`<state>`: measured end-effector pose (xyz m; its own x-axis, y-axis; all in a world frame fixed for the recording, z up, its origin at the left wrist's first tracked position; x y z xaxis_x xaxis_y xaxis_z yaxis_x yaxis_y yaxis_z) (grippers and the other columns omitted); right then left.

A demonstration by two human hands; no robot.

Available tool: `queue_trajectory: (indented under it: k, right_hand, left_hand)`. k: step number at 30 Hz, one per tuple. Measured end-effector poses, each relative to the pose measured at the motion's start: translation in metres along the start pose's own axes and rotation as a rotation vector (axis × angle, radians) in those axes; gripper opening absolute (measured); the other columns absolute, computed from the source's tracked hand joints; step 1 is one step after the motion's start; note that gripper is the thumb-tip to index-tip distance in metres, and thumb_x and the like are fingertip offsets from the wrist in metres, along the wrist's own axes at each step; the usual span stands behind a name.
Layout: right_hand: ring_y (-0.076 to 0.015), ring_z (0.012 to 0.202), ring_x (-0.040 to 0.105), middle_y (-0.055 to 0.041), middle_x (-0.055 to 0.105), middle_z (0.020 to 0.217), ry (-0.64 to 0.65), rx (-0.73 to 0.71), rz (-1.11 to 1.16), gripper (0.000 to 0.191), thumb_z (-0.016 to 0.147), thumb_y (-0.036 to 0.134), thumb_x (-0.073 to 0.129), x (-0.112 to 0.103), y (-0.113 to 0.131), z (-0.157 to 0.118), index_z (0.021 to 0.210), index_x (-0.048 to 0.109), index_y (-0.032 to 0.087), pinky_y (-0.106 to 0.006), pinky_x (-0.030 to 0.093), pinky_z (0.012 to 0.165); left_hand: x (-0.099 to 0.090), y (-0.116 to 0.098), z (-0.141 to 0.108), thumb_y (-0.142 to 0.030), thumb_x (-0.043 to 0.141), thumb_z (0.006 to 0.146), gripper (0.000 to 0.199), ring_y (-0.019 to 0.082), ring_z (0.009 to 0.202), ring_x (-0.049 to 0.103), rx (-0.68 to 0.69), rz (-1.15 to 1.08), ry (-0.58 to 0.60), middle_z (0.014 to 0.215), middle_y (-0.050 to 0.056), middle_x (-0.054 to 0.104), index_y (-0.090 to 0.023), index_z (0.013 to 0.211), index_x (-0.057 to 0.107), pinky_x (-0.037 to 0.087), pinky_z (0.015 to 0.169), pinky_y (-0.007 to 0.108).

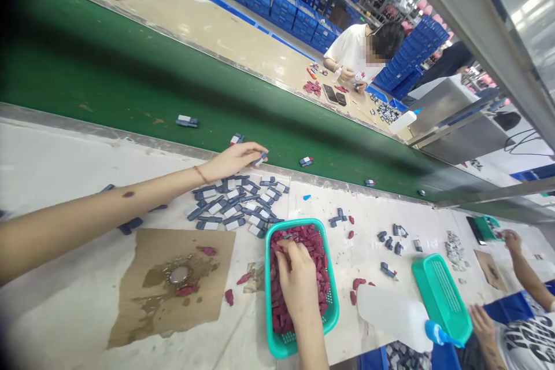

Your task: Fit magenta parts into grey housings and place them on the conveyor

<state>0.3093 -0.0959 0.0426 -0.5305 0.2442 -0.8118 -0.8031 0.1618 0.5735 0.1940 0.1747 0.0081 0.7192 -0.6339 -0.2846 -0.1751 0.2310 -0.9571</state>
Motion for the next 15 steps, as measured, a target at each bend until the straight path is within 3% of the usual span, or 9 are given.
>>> queue_trajectory:
  k: [4, 8, 12, 15]
  right_hand:
    - [-0.0222, 0.078, 0.066, -0.0067, 0.067, 0.085, 0.06, 0.018, -0.029, 0.024, 0.09, 0.015, 0.046, 0.007, 0.004, 0.001, 0.105, 0.064, 0.02, -0.033, 0.053, 0.069]
    - [-0.0248, 0.084, 0.065, -0.0092, 0.068, 0.091, 0.091, 0.015, -0.069, 0.028, 0.089, 0.015, 0.046, 0.009, 0.007, 0.003, 0.109, 0.065, 0.019, -0.037, 0.053, 0.075]
    - [-0.0263, 0.091, 0.064, -0.0104, 0.07, 0.097, 0.066, 0.027, -0.023, 0.025, 0.086, 0.017, 0.049, 0.006, 0.012, 0.006, 0.102, 0.068, 0.019, -0.04, 0.052, 0.083]
    - [-0.0236, 0.082, 0.064, -0.0095, 0.068, 0.094, 0.064, 0.076, 0.042, 0.023, 0.084, 0.02, 0.051, 0.003, 0.017, 0.009, 0.097, 0.07, 0.019, -0.036, 0.054, 0.075]
  left_hand:
    - [-0.02, -0.01, -0.065, -0.051, 0.054, 0.081, 0.045, 0.02, 0.073, 0.068, -0.134, -0.178, 0.03, 0.105, 0.011, 0.07, -0.014, 0.104, 0.066, 0.058, 0.067, 0.033]
    - [-0.042, -0.023, -0.125, -0.05, 0.07, 0.07, 0.041, 0.021, 0.08, 0.068, -0.424, -0.409, -0.004, 0.113, 0.006, 0.067, -0.02, 0.098, 0.07, 0.057, 0.079, 0.034]
    - [-0.056, -0.027, -0.169, -0.053, 0.075, 0.067, 0.041, 0.026, 0.094, 0.068, -0.569, -0.632, -0.059, 0.108, 0.004, 0.068, -0.024, 0.096, 0.071, 0.056, 0.087, 0.034]
    - [-0.061, -0.023, -0.193, -0.054, 0.079, 0.064, 0.049, 0.028, 0.096, 0.068, -0.628, -0.78, -0.084, 0.1, 0.004, 0.07, -0.025, 0.102, 0.07, 0.055, 0.088, 0.033]
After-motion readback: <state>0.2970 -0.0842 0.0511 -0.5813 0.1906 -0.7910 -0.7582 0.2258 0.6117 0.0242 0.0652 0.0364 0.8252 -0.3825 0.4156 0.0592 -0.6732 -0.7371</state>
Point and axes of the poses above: each hand's wrist, its own z-axis towards the middle knuckle, its own x-axis out of the palm, y = z × x, the point moved 1 cm from there along z, towards the middle knuckle
